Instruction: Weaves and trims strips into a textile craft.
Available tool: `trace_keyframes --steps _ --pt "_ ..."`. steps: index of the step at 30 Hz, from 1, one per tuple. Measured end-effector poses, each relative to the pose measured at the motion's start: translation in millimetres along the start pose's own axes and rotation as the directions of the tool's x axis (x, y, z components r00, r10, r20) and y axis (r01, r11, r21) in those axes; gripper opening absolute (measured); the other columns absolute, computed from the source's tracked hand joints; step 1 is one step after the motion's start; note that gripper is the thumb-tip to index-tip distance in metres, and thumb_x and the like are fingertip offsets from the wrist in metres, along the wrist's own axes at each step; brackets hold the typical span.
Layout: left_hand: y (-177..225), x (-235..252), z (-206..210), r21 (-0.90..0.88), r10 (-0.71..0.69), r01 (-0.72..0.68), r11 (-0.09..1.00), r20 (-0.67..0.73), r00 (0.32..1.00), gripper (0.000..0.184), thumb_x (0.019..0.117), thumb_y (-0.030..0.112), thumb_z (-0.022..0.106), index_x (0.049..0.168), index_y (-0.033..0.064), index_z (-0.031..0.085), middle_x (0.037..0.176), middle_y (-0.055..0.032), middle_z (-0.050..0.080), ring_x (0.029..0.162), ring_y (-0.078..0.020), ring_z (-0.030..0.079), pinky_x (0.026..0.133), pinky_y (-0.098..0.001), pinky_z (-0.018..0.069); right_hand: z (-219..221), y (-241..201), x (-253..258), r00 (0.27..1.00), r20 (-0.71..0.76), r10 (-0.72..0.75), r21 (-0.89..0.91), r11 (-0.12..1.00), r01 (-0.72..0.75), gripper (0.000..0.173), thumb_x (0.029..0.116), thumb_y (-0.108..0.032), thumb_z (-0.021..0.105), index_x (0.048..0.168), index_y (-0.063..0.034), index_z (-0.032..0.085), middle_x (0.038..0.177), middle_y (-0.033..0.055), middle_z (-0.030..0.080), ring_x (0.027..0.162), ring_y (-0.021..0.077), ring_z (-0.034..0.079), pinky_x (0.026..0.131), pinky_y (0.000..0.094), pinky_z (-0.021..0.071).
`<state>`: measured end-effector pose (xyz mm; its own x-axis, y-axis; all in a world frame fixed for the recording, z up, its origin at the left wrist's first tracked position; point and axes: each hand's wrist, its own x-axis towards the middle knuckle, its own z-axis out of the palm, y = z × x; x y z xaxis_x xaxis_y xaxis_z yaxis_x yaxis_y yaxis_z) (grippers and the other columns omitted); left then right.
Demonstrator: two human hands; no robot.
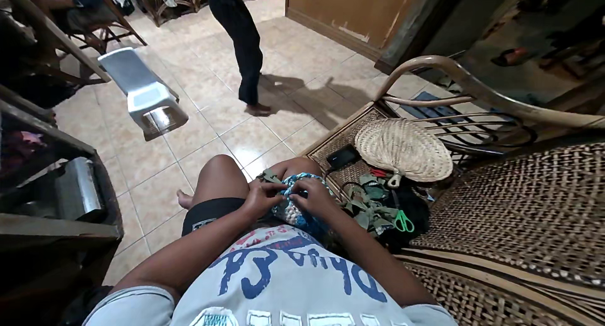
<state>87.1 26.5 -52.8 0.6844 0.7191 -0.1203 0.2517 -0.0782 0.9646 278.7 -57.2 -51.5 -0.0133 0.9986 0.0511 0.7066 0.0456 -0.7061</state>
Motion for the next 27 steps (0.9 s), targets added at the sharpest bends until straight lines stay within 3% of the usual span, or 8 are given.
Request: trace_keyframes --steps 2,5,10,13,19,21,24,27 --pt "-1 1 0 -0.007 -0.001 0.001 1.0 -0.013 1.0 0.032 0.0866 0.001 0.076 0.118 -0.0024 0.07 0.113 -0.0104 0.071 0.097 -0.0068 0.068 0.089 -0.0242 0.0559 8 5 -3 0.977 -0.107 -0.186 -0.101 0.979 0.175 0.018 0.0957 -0.015 0.066 0.099 0.0007 0.074 0.1 0.0165 0.073 0.102 0.034 0.069 0.096 0.0519 0.0519" --pt "1 0 -1 0.008 -0.033 0.033 0.999 -0.006 0.999 0.031 0.0874 0.002 0.076 0.118 -0.0014 0.07 0.115 -0.0089 0.071 0.097 -0.0058 0.068 0.09 -0.0239 0.0558 18 24 -4 0.796 -0.269 -0.542 -0.419 0.81 0.41 0.008 0.0916 -0.004 0.065 0.091 -0.0037 0.073 0.093 0.0136 0.074 0.089 0.0327 0.072 0.084 0.0498 0.0577" --pt "0 0 0 -0.043 -0.063 0.062 0.997 -0.011 0.998 0.032 0.0864 -0.001 0.076 0.118 -0.0025 0.07 0.114 -0.0102 0.071 0.098 -0.0077 0.068 0.089 -0.0248 0.0563 31 41 -9 0.674 -0.333 -0.659 -0.539 0.72 0.438 0.012 0.0947 -0.006 0.062 0.091 -0.0074 0.073 0.088 0.0113 0.072 0.083 0.0307 0.07 0.08 0.0456 0.0574" --pt "-3 0 -1 -0.033 -0.063 0.063 0.997 -0.003 0.998 0.032 0.0868 0.002 0.076 0.118 -0.0019 0.07 0.113 -0.0102 0.071 0.095 -0.0078 0.067 0.088 -0.0252 0.056 37 39 -13 0.648 -0.363 -0.67 -0.521 0.722 0.455 0.013 0.0953 -0.006 0.062 0.092 -0.0088 0.074 0.088 0.0102 0.072 0.082 0.0284 0.069 0.08 0.0432 0.0573" --pt "-1 10 1 0.053 -0.131 0.131 0.99 0.006 0.991 0.027 0.0916 0.016 0.076 0.114 0.0014 0.071 0.104 -0.0086 0.07 0.09 -0.0097 0.064 0.086 -0.03 0.0534 37 38 -12 0.763 -0.295 -0.575 -0.377 0.804 0.46 0.014 0.0948 -0.015 0.064 0.096 -0.0057 0.074 0.098 0.0146 0.074 0.091 0.0333 0.073 0.08 0.0489 0.0596" --pt "0 13 1 0.061 -0.149 0.148 0.987 0.011 0.989 0.025 0.0923 0.012 0.074 0.115 0.0006 0.07 0.105 -0.0092 0.07 0.091 -0.0101 0.065 0.087 -0.0305 0.0538 34 33 -13 0.856 -0.234 -0.462 -0.224 0.882 0.415 0.02 0.0916 -0.017 0.061 0.097 -0.0024 0.073 0.099 0.0155 0.074 0.094 0.0339 0.072 0.083 0.0513 0.0575" --pt "1 15 1 0.004 -0.177 0.177 0.984 0.01 0.984 0.021 0.0928 0.008 0.072 0.113 0.0007 0.071 0.107 -0.0088 0.07 0.094 -0.0109 0.064 0.087 -0.0306 0.0534 24 18 -11 0.988 -0.129 -0.084 0.212 0.971 0.11 0.028 0.0986 -0.02 0.057 0.105 0.0035 0.071 0.099 0.0154 0.07 0.094 0.0231 0.067 0.088 0.0406 0.0535" --pt "0 16 0 -0.044 -0.21 0.21 0.977 0.014 0.978 0.017 0.0941 0.01 0.071 0.109 0.0023 0.073 0.106 -0.0075 0.071 0.095 -0.0117 0.065 0.086 -0.0327 0.0537 17 11 -2 0.991 -0.015 0.133 0.453 0.885 -0.112 0.021 0.0972 -0.018 0.067 0.107 0.0015 0.067 0.095 0.0087 0.068 0.083 0.0102 0.065 0.079 0.029 0.0551"
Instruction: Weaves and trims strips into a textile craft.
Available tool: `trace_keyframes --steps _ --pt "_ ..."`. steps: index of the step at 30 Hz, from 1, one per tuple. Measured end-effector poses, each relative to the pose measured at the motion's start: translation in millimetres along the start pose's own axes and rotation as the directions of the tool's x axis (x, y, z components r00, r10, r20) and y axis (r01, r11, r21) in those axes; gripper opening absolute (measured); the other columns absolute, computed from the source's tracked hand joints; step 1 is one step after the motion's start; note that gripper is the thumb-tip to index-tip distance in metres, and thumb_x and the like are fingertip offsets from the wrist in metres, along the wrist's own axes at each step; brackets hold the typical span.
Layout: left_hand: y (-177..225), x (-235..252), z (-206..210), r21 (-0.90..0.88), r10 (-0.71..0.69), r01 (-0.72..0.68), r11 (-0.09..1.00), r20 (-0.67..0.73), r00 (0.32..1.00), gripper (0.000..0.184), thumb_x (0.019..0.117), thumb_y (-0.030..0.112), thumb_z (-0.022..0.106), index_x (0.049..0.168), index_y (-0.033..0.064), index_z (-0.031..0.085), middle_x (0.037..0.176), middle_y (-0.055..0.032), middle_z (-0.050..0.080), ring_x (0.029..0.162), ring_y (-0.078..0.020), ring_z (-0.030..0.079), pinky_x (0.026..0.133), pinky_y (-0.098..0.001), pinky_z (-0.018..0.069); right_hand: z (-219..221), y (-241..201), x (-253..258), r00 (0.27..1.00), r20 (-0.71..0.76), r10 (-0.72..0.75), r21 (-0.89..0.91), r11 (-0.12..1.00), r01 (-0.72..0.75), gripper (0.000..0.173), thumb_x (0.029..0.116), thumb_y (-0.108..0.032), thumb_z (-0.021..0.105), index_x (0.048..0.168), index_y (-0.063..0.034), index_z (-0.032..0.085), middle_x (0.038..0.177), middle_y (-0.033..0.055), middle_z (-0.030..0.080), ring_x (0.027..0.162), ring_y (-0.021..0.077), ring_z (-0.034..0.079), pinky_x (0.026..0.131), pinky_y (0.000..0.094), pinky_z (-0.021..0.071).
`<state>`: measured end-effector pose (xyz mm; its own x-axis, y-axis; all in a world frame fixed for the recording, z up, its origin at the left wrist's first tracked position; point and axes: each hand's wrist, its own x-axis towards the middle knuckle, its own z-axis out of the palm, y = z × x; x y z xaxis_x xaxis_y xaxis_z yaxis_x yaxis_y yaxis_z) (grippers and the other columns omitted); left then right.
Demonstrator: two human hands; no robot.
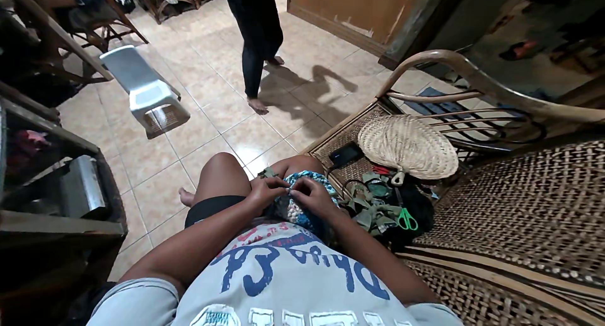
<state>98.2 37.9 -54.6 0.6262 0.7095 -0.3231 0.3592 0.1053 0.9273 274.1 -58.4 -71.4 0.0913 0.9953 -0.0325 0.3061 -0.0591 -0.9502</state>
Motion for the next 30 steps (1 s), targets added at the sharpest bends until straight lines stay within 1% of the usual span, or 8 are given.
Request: trace_keyframes --steps 3,9,13,16,19,23,26,30 --pt "1 4 -1 0.032 -0.011 0.011 0.999 0.001 1.0 0.015 0.0946 0.015 0.072 0.106 0.0045 0.074 0.102 -0.0058 0.071 0.094 -0.0112 0.065 0.086 -0.0342 0.0535 1 0 2 1.0 0.01 0.003 0.02 1.0 -0.003 0.019 0.0941 -0.012 0.07 0.106 0.0026 0.067 0.095 0.0087 0.068 0.084 0.0098 0.065 0.08 0.0279 0.0555" --pt "4 2 5 0.106 0.021 -0.013 0.994 -0.081 0.997 0.012 0.092 0.01 0.074 0.103 0.0041 0.076 0.099 -0.0056 0.073 0.091 -0.0093 0.066 0.087 -0.0315 0.0536 3 5 4 1.0 0.004 -0.029 -0.044 0.999 0.029 0.023 0.0931 -0.009 0.064 0.112 0.0045 0.063 0.098 0.013 0.067 0.087 0.0146 0.065 0.081 0.0317 0.0547" --pt "3 1 4 0.067 0.026 -0.019 0.998 -0.094 0.995 0.013 0.0933 0.011 0.074 0.103 0.0039 0.076 0.099 -0.0058 0.073 0.092 -0.0095 0.066 0.087 -0.0315 0.0538 0 5 6 1.0 0.022 0.004 0.033 0.999 -0.004 0.023 0.0952 -0.009 0.064 0.114 0.0034 0.062 0.1 0.0108 0.066 0.087 0.0117 0.064 0.081 0.0291 0.0546" --pt "3 0 -3 -0.018 -0.039 0.039 0.999 0.012 0.999 0.021 0.0922 0.011 0.075 0.111 0.0033 0.072 0.103 -0.0069 0.07 0.087 -0.0104 0.065 0.078 -0.0293 0.0547 -2 9 7 1.0 -0.017 0.007 0.06 0.998 -0.006 0.023 0.0952 -0.009 0.067 0.113 0.0035 0.063 0.1 0.0105 0.066 0.086 0.0115 0.064 0.08 0.0292 0.0553" --pt "2 -3 -9 -0.017 -0.013 0.015 1.0 0.119 0.993 0.036 0.0869 0.003 0.076 0.122 0.0026 0.067 0.107 -0.0088 0.067 0.087 -0.0116 0.064 0.08 -0.0303 0.056 1 14 7 0.998 -0.061 -0.013 0.059 0.998 0.017 0.022 0.0955 -0.01 0.067 0.112 0.0043 0.063 0.099 0.0113 0.067 0.085 0.012 0.065 0.08 0.0296 0.0555" --pt "1 -5 -12 -0.017 0.007 -0.005 1.0 0.135 0.991 0.048 0.0845 -0.004 0.074 0.13 0.0025 0.062 0.115 -0.0095 0.066 0.09 -0.0106 0.064 0.083 -0.029 0.0553 8 14 4 0.988 -0.138 -0.074 0.029 0.996 0.079 0.019 0.096 -0.008 0.065 0.11 0.0052 0.064 0.099 0.0123 0.067 0.086 0.0125 0.065 0.079 0.0293 0.0562" --pt "1 -5 -12 -0.01 0.021 -0.02 1.0 0.142 0.99 0.051 0.0834 -0.006 0.073 0.132 0.0026 0.06 0.116 -0.0089 0.065 0.089 -0.0093 0.063 0.082 -0.0277 0.0551 11 17 4 0.979 -0.167 -0.117 0.01 0.993 0.12 0.018 0.0963 -0.008 0.064 0.109 0.0054 0.064 0.1 0.0132 0.067 0.087 0.0127 0.066 0.078 0.0286 0.0566" --pt "1 -6 -12 -0.022 0.043 -0.04 0.999 0.16 0.986 0.053 0.084 -0.005 0.073 0.134 0.0024 0.059 0.121 -0.0095 0.064 0.094 -0.0102 0.064 0.085 -0.0281 0.055 13 20 3 0.971 -0.196 -0.135 0.008 0.99 0.139 0.019 0.096 -0.008 0.064 0.109 0.0054 0.065 0.099 0.0132 0.068 0.086 0.012 0.066 0.079 0.0278 0.0565"
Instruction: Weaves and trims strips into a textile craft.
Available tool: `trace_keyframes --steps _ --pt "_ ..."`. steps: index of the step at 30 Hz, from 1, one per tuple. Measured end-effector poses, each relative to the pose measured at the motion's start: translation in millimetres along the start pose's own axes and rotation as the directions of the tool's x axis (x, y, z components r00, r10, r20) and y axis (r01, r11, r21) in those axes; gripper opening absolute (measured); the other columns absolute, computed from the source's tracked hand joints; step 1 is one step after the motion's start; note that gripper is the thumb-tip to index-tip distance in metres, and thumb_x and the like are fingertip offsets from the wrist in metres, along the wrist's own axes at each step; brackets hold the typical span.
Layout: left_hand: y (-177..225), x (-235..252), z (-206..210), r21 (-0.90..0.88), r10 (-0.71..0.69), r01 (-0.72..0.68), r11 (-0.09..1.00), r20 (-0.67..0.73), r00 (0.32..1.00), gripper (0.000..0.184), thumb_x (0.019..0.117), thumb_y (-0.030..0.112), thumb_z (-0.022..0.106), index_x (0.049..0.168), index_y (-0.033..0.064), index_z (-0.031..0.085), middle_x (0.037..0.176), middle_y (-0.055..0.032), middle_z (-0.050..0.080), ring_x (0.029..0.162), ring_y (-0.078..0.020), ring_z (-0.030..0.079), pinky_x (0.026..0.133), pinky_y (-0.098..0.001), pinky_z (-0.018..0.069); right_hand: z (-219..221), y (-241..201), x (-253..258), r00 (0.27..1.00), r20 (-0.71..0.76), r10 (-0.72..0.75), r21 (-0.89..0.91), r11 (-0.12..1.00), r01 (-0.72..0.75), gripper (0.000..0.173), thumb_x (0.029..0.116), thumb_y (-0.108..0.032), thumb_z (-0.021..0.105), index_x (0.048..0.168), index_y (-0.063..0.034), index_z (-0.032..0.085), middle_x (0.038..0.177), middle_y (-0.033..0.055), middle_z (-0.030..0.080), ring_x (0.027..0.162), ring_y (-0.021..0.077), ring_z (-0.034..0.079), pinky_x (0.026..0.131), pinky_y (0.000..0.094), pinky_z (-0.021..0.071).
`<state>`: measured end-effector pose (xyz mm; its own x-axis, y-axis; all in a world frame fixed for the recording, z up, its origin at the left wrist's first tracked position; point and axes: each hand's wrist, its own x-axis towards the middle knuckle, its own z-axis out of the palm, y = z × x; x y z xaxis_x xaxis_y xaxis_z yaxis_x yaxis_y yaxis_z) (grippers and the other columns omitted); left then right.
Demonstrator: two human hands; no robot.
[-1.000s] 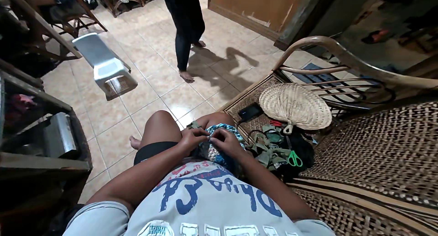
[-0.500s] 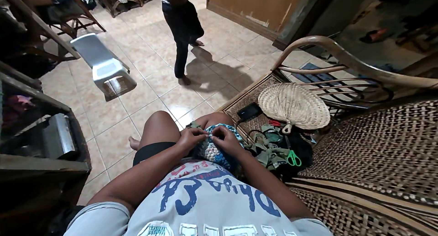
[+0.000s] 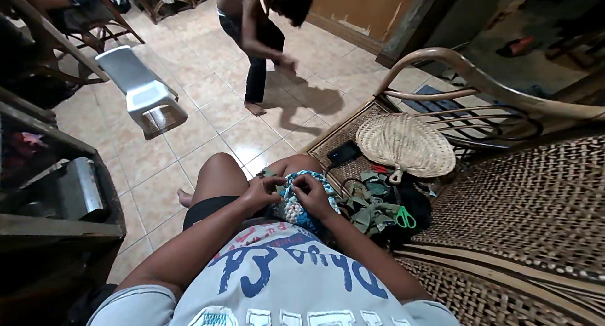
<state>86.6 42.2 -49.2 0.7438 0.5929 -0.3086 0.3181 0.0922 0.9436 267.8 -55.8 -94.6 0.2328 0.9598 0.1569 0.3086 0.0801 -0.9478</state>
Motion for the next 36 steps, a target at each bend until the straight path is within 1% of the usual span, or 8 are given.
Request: trace_keyframes --steps 9,15,19,23,25,29,33,36 --pt "-3 0 2 -0.148 -0.043 0.029 0.989 -0.096 0.994 0.039 0.0959 0.004 0.067 0.134 0.0012 0.06 0.113 -0.0102 0.067 0.09 -0.0111 0.065 0.078 -0.0282 0.0565 -4 -7 2 0.999 0.033 0.033 -0.042 0.999 -0.032 0.023 0.0988 -0.012 0.062 0.113 0.0042 0.068 0.104 0.014 0.07 0.091 0.0135 0.068 0.085 0.03 0.0562" --pt "2 -7 -2 0.19 0.192 -0.177 0.966 -0.064 0.979 0.037 0.1038 0.008 0.055 0.139 -0.0004 0.057 0.123 -0.0145 0.068 0.104 -0.0135 0.068 0.095 -0.0332 0.0553 -11 -26 22 0.937 0.307 0.165 -0.185 0.976 -0.111 0.037 0.105 -0.029 0.057 0.109 0.0044 0.072 0.115 0.0199 0.065 0.109 0.0272 0.061 0.099 0.0438 0.048" --pt "-1 -9 -1 0.375 0.35 -0.287 0.882 -0.111 0.93 0.04 0.0995 0.008 0.061 0.14 0.0041 0.06 0.121 -0.0161 0.07 0.102 -0.0176 0.07 0.095 -0.0376 0.0562 -4 -36 26 0.927 0.319 0.195 -0.042 0.981 -0.191 0.025 0.1005 -0.017 0.064 0.108 0.0061 0.07 0.112 0.0163 0.064 0.099 0.018 0.062 0.091 0.0339 0.0515" --pt "1 -5 6 -0.01 0.045 -0.051 0.999 -0.3 0.953 0.063 0.0922 0.008 0.074 0.147 0.0008 0.043 0.112 -0.0157 0.065 0.088 -0.0189 0.068 0.079 -0.0354 0.059 -3 -40 23 0.917 0.267 0.297 0.075 0.942 -0.327 0.02 0.1008 -0.017 0.065 0.103 0.0032 0.068 0.098 0.0083 0.065 0.086 0.0098 0.06 0.082 0.0287 0.0513" --pt "0 -6 7 -0.113 -0.064 0.027 0.993 -0.338 0.939 0.058 0.0928 0.007 0.073 0.138 -0.0025 0.039 0.098 -0.0125 0.063 0.079 -0.0159 0.066 0.073 -0.033 0.0581 -2 -40 23 0.916 0.234 0.325 0.142 0.921 -0.363 0.017 0.0998 -0.014 0.066 0.105 0.0017 0.068 0.095 0.0063 0.067 0.085 0.0076 0.062 0.082 0.0273 0.0522" --pt "0 -13 6 -0.061 -0.013 -0.004 0.998 -0.276 0.961 0.019 0.0995 0.011 0.065 0.11 -0.0041 0.06 0.097 -0.009 0.065 0.08 -0.0121 0.067 0.074 -0.0301 0.0591 -2 -41 22 0.917 0.202 0.344 0.226 0.895 -0.386 0.016 0.0994 -0.013 0.066 0.106 0.0006 0.069 0.097 0.0052 0.067 0.088 0.0072 0.062 0.085 0.0273 0.0516" --pt "0 -14 8 -0.009 0.035 -0.038 0.999 -0.231 0.972 0.02 0.0972 0.01 0.068 0.112 -0.003 0.065 0.099 -0.0072 0.068 0.081 -0.0093 0.067 0.075 -0.0272 0.0584 -2 -43 23 0.911 0.179 0.372 0.295 0.863 -0.41 0.013 0.0994 -0.011 0.065 0.105 -0.0002 0.07 0.095 0.0035 0.068 0.086 0.0069 0.062 0.082 0.0259 0.0513" --pt "6 -12 12 0.011 0.063 -0.062 0.998 -0.252 0.966 0.029 0.089 0.005 0.076 0.114 -0.0046 0.065 0.102 -0.0086 0.071 0.09 -0.0085 0.069 0.085 -0.0273 0.0577 -2 -48 23 0.926 0.213 0.31 0.236 0.904 -0.357 0.012 0.0975 -0.009 0.068 0.103 0.0012 0.07 0.095 0.0043 0.069 0.087 0.006 0.063 0.083 0.0255 0.0532"
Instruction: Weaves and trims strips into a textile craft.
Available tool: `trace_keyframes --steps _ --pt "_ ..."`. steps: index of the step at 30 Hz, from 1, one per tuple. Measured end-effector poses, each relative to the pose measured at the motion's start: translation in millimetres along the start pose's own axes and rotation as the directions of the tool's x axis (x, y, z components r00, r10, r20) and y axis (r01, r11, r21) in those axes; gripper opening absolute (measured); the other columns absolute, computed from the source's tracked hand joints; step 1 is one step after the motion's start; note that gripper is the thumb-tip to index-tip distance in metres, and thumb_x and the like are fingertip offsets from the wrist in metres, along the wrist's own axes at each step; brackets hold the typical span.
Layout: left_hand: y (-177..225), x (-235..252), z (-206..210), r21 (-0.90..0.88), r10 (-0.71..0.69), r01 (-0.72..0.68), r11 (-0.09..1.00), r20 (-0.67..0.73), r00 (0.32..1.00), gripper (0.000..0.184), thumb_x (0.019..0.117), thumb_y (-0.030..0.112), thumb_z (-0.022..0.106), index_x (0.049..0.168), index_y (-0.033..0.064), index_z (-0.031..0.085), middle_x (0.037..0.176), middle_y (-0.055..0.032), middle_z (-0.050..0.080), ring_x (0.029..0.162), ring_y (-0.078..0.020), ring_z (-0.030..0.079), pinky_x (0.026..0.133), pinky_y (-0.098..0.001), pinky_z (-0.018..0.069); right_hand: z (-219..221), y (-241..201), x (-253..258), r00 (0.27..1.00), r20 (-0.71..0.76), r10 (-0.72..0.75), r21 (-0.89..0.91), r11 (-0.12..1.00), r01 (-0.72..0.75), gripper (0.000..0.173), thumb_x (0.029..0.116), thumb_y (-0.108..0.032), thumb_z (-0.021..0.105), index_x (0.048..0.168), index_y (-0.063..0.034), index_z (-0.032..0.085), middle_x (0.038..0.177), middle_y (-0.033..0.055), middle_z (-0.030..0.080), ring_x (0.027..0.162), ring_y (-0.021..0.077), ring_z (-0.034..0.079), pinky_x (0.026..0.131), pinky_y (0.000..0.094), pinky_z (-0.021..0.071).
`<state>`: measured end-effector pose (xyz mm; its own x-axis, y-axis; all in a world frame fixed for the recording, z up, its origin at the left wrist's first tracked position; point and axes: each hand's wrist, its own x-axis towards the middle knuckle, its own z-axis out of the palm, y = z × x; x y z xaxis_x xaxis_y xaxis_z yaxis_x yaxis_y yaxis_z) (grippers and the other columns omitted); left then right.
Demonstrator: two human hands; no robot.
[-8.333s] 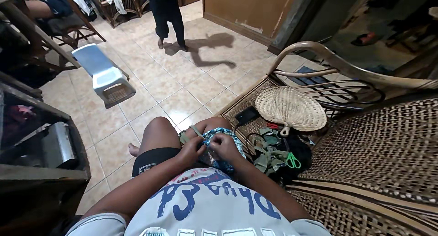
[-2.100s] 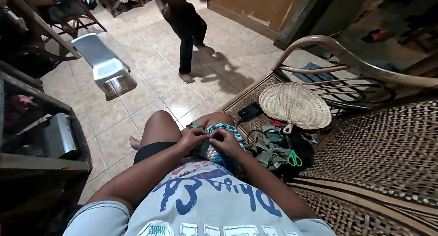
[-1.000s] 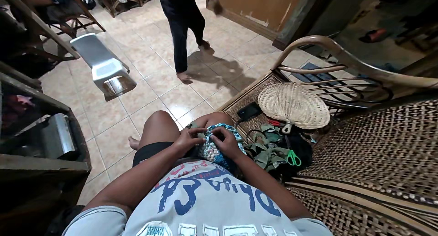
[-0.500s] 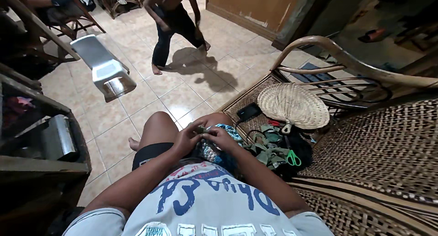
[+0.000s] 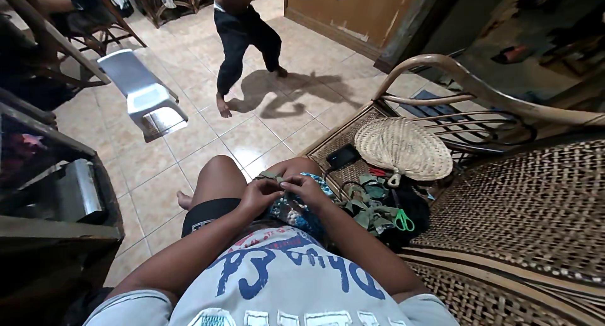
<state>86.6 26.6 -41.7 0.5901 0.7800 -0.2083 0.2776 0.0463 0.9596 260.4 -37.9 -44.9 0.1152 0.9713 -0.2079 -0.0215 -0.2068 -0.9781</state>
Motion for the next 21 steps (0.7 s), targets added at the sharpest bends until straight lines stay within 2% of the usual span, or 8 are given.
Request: trace_keyframes --steps 3,6,8,11,14,16,19,21 --pt "2 6 6 0.032 -0.005 0.007 0.999 -0.056 0.998 0.034 0.0873 0.002 0.075 0.118 -0.0057 0.062 0.102 -0.0116 0.069 0.088 -0.0111 0.067 0.083 -0.0298 0.0565 4 -1 1 0.996 0.03 -0.084 -0.105 0.991 0.087 0.017 0.0983 -0.012 0.067 0.106 0.0023 0.072 0.111 0.0109 0.065 0.1 0.0125 0.062 0.091 0.0304 0.0519" --pt "-3 11 8 -0.077 -0.019 0.013 0.997 -0.087 0.996 0.035 0.0909 0.005 0.075 0.121 -0.0033 0.059 0.098 -0.0088 0.069 0.085 -0.0106 0.067 0.08 -0.0298 0.057 4 -2 6 0.994 0.002 -0.11 -0.111 0.988 0.109 0.026 0.1066 -0.013 0.051 0.126 0.0 0.064 0.118 0.0114 0.066 0.098 0.0132 0.063 0.089 0.0323 0.0528" --pt "-7 10 6 -0.212 -0.048 0.033 0.977 -0.068 0.996 0.036 0.0922 0.005 0.073 0.123 -0.0012 0.055 0.095 -0.0069 0.068 0.082 -0.0111 0.066 0.076 -0.0296 0.0565 -5 -1 10 0.992 0.095 -0.081 -0.179 0.979 0.098 0.03 0.107 -0.009 0.047 0.135 -0.0021 0.055 0.12 0.0112 0.065 0.092 0.0117 0.063 0.082 0.0305 0.0526" --pt "-8 7 4 -0.293 -0.088 0.073 0.953 -0.039 0.995 0.04 0.0923 0.004 0.073 0.126 0.0002 0.051 0.093 -0.0061 0.067 0.08 -0.0116 0.065 0.074 -0.0287 0.0559 -21 5 16 0.95 0.311 -0.022 -0.228 0.969 0.097 0.036 0.1027 -0.006 0.053 0.138 -0.0022 0.053 0.122 0.0113 0.065 0.099 0.0104 0.064 0.088 0.0302 0.0533" --pt "-4 5 3 -0.277 -0.103 0.089 0.957 -0.035 0.994 0.04 0.0924 0.003 0.072 0.126 -0.0003 0.051 0.092 -0.0062 0.068 0.078 -0.0115 0.066 0.071 -0.0284 0.0562 -29 7 22 0.917 0.398 -0.018 -0.251 0.96 0.128 0.036 0.1016 -0.011 0.06 0.136 -0.0014 0.055 0.111 0.0093 0.065 0.092 0.0085 0.062 0.086 0.0286 0.0526" --pt "-4 6 3 -0.274 -0.117 0.1 0.956 -0.047 0.992 0.042 0.0928 0.002 0.071 0.129 -0.0007 0.05 0.092 -0.0069 0.067 0.078 -0.0117 0.065 0.072 -0.0283 0.0562 -30 4 24 0.921 0.379 -0.086 -0.326 0.919 0.22 0.032 0.1006 -0.011 0.062 0.131 -0.0001 0.06 0.107 0.0101 0.065 0.088 0.0106 0.062 0.084 0.0296 0.0531" --pt "-3 6 2 -0.297 -0.184 0.154 0.942 -0.079 0.98 0.048 0.0939 0.002 0.07 0.135 -0.0018 0.045 0.094 -0.0102 0.067 0.08 -0.0145 0.068 0.074 -0.0308 0.0587 -30 -3 23 0.879 0.346 -0.327 -0.496 0.732 0.467 0.025 0.0962 -0.004 0.065 0.12 0.0021 0.068 0.103 0.015 0.07 0.086 0.02 0.066 0.082 0.0375 0.056" --pt "-4 6 2 -0.249 -0.196 0.16 0.955 -0.126 0.972 0.053 0.0939 0.002 0.07 0.136 -0.0022 0.039 0.097 -0.0123 0.064 0.08 -0.0157 0.067 0.075 -0.0319 0.0586 -32 -6 23 0.832 0.389 -0.396 -0.581 0.595 0.555 0.023 0.0947 -0.004 0.067 0.116 0.001 0.071 0.104 0.0158 0.071 0.089 0.0246 0.069 0.084 0.0435 0.0573"
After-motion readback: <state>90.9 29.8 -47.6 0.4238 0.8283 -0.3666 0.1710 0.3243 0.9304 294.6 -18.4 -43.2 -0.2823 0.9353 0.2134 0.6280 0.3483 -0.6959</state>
